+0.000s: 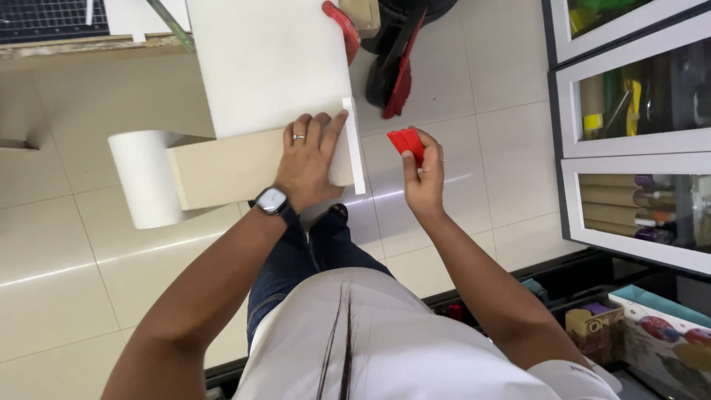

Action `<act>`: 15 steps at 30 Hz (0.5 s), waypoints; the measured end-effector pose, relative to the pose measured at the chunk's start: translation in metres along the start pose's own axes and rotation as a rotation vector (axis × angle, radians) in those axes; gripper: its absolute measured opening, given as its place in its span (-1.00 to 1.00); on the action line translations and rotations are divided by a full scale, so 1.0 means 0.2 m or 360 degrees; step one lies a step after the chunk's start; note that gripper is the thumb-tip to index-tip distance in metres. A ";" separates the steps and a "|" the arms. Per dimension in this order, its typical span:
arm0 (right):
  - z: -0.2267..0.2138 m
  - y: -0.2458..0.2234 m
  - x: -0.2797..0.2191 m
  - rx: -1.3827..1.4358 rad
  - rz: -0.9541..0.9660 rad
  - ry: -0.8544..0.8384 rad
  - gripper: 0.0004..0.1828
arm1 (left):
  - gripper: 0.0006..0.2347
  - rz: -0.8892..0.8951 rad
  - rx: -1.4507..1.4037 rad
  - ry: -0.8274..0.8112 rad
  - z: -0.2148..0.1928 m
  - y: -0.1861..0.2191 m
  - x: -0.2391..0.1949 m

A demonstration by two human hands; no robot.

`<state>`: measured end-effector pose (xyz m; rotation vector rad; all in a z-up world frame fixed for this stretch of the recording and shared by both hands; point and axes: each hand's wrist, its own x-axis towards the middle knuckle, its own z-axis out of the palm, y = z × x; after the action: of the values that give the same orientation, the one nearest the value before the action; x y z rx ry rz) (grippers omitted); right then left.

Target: Applying and smoothing a white adhesive film onto a board or drawer front using a roller and squeegee.

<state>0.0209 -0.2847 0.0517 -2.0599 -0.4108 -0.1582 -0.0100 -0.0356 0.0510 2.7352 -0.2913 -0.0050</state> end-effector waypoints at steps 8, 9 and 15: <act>0.11 -0.18 0.11 0.0081 -0.0053 -0.0032 -0.63 | 0.20 -0.0010 -0.0847 0.0493 -0.27 -0.40 -0.43; 0.15 -0.25 0.13 -0.0049 -0.0179 -0.0148 -0.64 | 0.21 -0.0036 -0.0951 0.0499 -0.25 -0.48 -0.49; 0.62 -0.42 0.07 -0.0444 -0.0651 -0.0575 -0.53 | 0.26 -0.0069 -0.1334 0.0497 -0.09 -0.73 -0.57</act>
<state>-0.0023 -0.1370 0.0627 -2.2580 -1.0865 -0.0894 -0.0906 0.1255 0.0084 1.8724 -0.1004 0.2321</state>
